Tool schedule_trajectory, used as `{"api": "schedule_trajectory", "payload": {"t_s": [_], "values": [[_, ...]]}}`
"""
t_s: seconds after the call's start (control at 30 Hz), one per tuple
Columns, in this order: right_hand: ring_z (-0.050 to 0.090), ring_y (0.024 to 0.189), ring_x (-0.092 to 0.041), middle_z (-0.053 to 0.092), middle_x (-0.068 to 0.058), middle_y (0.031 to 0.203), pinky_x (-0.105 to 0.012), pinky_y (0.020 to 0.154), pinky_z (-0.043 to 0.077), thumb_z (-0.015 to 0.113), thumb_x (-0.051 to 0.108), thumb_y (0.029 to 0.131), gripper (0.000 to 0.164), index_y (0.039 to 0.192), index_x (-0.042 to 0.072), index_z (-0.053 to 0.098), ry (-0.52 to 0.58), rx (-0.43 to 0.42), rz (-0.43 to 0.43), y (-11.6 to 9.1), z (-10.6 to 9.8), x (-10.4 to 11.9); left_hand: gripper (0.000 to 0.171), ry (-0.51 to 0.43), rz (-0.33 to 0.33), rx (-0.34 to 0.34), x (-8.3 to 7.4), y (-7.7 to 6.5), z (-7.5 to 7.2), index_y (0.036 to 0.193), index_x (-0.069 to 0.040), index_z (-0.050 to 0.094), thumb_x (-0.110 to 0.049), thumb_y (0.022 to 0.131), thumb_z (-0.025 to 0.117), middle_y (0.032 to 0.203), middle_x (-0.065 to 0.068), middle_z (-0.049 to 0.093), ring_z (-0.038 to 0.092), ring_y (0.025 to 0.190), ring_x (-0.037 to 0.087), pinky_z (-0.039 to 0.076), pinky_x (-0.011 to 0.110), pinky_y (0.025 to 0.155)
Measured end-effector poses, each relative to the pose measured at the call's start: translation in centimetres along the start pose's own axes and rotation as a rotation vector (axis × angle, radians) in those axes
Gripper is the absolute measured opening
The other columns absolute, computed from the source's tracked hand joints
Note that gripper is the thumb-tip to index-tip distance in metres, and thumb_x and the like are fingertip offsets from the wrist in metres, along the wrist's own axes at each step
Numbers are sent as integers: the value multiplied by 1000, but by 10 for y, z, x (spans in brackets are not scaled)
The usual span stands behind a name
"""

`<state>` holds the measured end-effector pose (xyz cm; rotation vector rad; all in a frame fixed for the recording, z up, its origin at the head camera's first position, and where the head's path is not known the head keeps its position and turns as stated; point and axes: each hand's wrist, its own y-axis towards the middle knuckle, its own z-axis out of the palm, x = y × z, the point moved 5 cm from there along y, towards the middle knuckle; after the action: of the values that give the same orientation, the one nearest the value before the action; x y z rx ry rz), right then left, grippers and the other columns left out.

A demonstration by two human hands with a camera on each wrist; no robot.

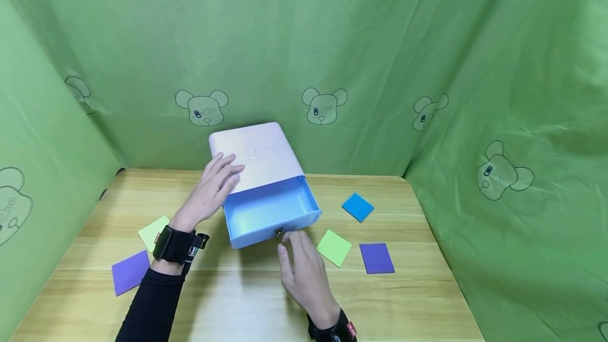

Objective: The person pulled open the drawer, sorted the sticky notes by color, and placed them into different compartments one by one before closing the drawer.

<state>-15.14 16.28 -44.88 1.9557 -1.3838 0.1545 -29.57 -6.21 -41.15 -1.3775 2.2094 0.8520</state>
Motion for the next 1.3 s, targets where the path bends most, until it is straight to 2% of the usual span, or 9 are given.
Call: {"api": "schedule_trajectory", "payload": {"t_s": [0.3, 0.47, 0.6, 0.8, 1.1, 1.3], "values": [[68, 98, -24, 68, -10, 106, -42, 81, 61, 71, 5, 90, 22, 110, 3, 62, 5, -155, -39, 8, -42, -2, 43, 4, 1, -6, 1, 1, -3, 141, -19, 56, -41, 110, 37, 168, 6, 29, 7, 161, 29, 21, 70, 124], [68, 95, -25, 69, -12, 105, -44, 78, 60, 72, 4, 89, 23, 110, 0, 64, -40, -215, -45, 10, -59, -22, 43, 5, -7, -4, 0, 2, -5, 142, -20, 55, -43, 110, 37, 169, 5, 27, 6, 161, 29, 19, 70, 124], [68, 97, -32, 70, -18, 107, -47, 75, 60, 73, 5, 88, 29, 114, -5, 64, -84, -237, 45, 11, -63, -47, 43, 9, -9, 0, 1, 4, -7, 142, -20, 55, -43, 110, 37, 169, 4, 27, 5, 161, 28, 19, 69, 125], [65, 106, -41, 65, -26, 122, -55, 79, 59, 70, 19, 96, 43, 128, -7, 59, -124, -95, 249, 10, -56, -91, 43, 14, -11, 2, 3, 4, -10, 143, -20, 54, -43, 110, 37, 169, 5, 27, 6, 161, 29, 19, 69, 125], [62, 111, -46, 54, -35, 134, -58, 85, 57, 69, 28, 96, 61, 139, -11, 50, -175, 172, 398, 0, -38, -133, 43, 16, -5, 16, 3, 5, -3, 143, -19, 54, -41, 110, 37, 169, 6, 27, 6, 161, 30, 17, 66, 126], [58, 116, -55, 44, -41, 140, -65, 91, 55, 72, 38, 93, 79, 144, -14, 41, -190, 350, 505, -10, -26, -151, 43, 13, -3, 13, 3, 2, 1, 142, -19, 55, -41, 110, 37, 169, 6, 28, 7, 161, 29, 16, 64, 127]]}}
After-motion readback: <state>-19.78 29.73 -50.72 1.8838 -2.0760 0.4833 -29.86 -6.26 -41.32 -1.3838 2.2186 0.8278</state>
